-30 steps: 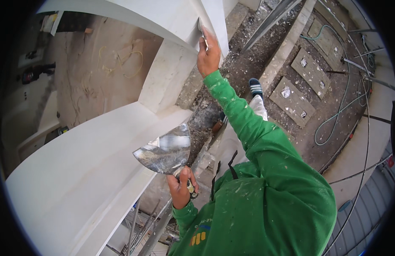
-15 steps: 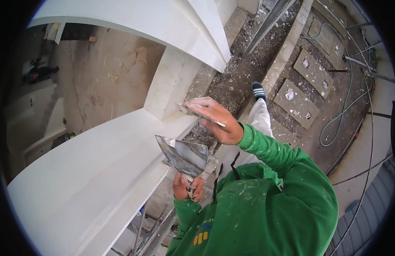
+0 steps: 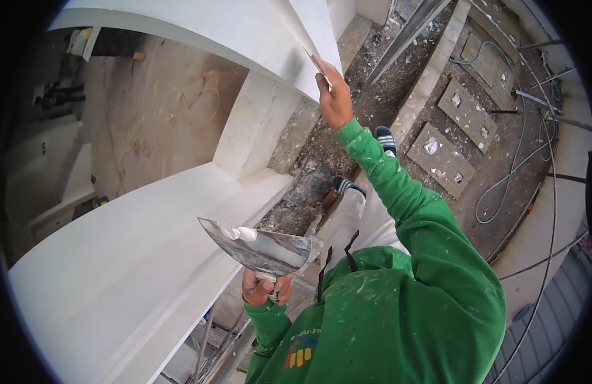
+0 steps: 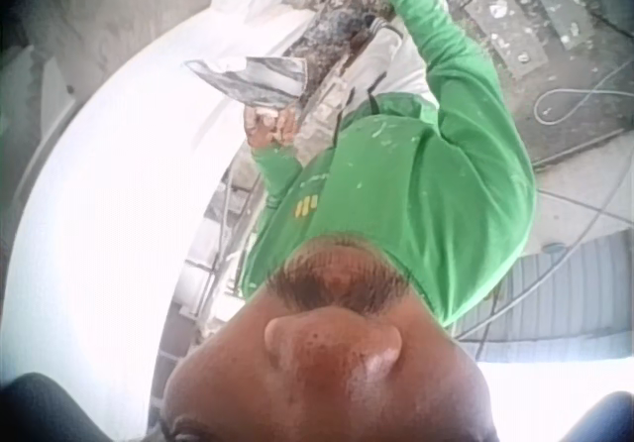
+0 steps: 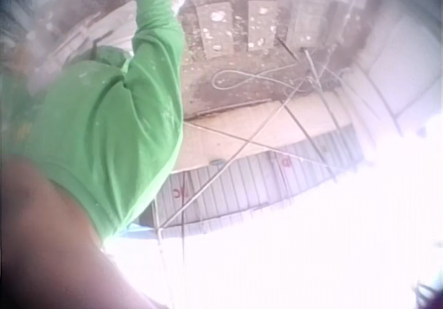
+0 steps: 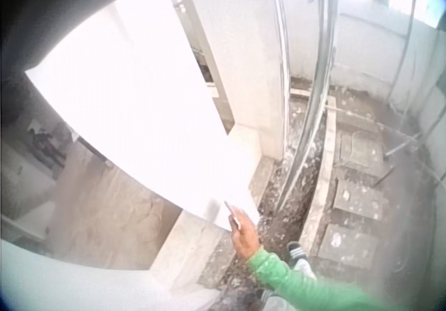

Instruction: The person scoops plaster from a hawk onto a trowel and applies it to a curved wall section, smoothing the surface. They repeatedly transfer material between the hawk and trowel while working on the wall.

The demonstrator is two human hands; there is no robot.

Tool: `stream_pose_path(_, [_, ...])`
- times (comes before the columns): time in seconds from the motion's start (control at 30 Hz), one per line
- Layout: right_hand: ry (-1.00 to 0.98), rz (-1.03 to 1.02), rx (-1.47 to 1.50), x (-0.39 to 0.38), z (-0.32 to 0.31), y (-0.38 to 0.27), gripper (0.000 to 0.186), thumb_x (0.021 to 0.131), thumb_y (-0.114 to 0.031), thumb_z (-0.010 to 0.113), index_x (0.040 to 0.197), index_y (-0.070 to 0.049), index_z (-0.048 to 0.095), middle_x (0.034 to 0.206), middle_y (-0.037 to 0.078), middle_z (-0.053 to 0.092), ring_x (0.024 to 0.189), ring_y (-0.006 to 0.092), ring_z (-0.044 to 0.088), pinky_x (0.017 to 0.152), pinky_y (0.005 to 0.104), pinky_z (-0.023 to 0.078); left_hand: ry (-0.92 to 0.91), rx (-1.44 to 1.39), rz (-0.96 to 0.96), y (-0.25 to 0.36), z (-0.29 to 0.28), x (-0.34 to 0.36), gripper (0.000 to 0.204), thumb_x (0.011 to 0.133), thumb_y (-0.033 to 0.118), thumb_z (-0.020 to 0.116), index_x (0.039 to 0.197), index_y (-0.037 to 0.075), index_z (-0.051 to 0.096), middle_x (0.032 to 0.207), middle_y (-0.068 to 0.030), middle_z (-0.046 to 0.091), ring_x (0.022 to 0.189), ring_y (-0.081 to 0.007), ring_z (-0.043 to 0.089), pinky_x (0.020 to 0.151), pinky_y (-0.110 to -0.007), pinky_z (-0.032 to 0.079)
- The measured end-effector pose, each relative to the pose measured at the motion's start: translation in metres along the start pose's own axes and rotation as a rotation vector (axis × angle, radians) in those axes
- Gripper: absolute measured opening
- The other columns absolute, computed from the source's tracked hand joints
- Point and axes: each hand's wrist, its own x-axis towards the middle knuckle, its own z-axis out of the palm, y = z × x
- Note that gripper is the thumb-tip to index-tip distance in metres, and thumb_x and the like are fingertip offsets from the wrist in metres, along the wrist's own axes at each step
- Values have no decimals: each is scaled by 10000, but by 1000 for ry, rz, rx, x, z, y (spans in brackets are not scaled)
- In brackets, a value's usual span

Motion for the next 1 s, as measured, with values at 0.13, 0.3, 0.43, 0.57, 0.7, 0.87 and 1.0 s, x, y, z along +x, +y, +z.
stream_pose_path(0.13, [141,35,-76,1,39,-7,407,890,48,480,1290,-27,485,1240,154,542,1164,302,511,992,342,389,79,-25,-11,-8,-1,-15,498,912,92,481,1348,68,241,729,-165,442,486,-210,452,314,-300,402])
stream_pose_path(0.3, [138,90,-175,-16,60,-21,473,835,76,507,1295,-27,466,1244,158,510,1165,323,491,985,355,395,266,-104,-103,-11,2,-29,480,866,110,588,1245,-17,322,736,-126,457,510,-177,455,351,-284,382])
stream_pose_path(0.43, [-201,66,-172,-77,61,-53,487,811,87,509,1282,-32,484,1249,165,510,1174,338,479,1001,367,377,257,-116,-106,-16,4,-27,467,874,114,581,1252,12,326,736,-128,445,528,-188,459,360,-285,388])
stream_pose_path(0.57, [-86,51,-108,-84,47,-63,441,842,68,492,1274,-26,496,1255,175,518,1178,325,486,1004,350,374,142,-53,-62,-6,-2,-24,474,905,123,521,1312,87,281,752,-130,444,508,-201,457,329,-294,405])
stream_pose_path(0.7, [138,82,-50,-32,34,-9,395,883,42,478,1273,-17,493,1257,173,524,1177,296,499,993,331,380,130,-78,-50,-8,-11,-35,501,915,124,496,1351,119,252,763,-133,446,502,-210,459,314,-298,416])
stream_pose_path(0.87, [181,58,-24,8,39,7,378,894,28,483,1270,-12,490,1243,163,537,1176,293,501,986,343,387,181,-58,-64,-12,-7,-32,498,911,121,503,1344,108,258,759,-133,444,496,-209,458,305,-296,408])
stream_pose_path(1.0, [215,37,-113,4,54,-4,433,857,53,500,1283,-20,476,1217,179,525,1149,347,498,978,371,398,178,-27,-72,-12,0,-26,508,912,123,501,1344,72,239,755,-130,443,497,-198,462,305,-295,409])
